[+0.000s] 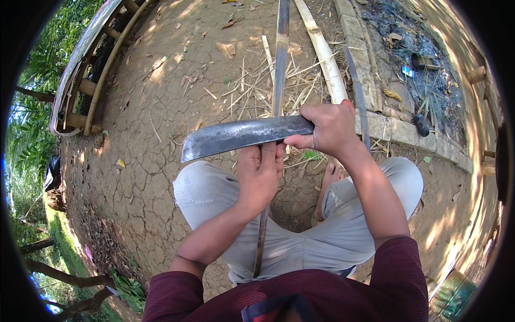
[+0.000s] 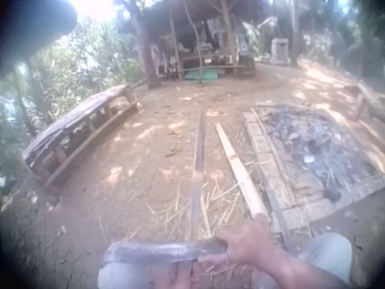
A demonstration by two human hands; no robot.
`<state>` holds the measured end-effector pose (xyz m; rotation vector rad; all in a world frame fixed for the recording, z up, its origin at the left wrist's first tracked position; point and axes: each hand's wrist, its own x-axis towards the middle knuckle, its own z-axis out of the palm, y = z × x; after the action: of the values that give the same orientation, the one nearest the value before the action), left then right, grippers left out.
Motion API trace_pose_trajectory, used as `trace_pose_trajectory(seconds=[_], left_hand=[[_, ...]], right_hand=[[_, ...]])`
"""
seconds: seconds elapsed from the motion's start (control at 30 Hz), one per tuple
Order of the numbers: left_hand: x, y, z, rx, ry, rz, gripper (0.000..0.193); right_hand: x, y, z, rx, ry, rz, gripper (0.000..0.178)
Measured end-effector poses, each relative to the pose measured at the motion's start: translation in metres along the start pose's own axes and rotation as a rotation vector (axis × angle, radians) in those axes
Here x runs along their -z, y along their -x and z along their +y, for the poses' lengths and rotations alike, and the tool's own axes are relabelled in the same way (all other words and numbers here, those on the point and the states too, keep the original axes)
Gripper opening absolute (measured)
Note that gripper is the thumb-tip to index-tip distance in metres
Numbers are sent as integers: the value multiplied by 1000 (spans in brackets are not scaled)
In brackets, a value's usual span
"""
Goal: The person shaves a thin strip of bamboo with a knife, repeatedly pulling the blade along the length of the wood while holding it by hand.
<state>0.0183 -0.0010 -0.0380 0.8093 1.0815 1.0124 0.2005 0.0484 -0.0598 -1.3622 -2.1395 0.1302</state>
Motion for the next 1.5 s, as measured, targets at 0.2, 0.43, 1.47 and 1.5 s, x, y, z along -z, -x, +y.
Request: trace_pose_trajectory(seconds=[0.2,0.43,1.47,1.5], left_hand=[[4,-4,3,-48,-44,-94,15],[10,17,3,-14,-40,-149,18],[7,-2,0,116,449,-252,28],[9,-3,-2,112,469,-261,27]], right_hand=[[3,0,15,8,91,34,68],[32,-10,62,-453,158,29,79],[40,7,-31,-134,-164,-75,62],[40,7,-31,-129,-149,-76,63]])
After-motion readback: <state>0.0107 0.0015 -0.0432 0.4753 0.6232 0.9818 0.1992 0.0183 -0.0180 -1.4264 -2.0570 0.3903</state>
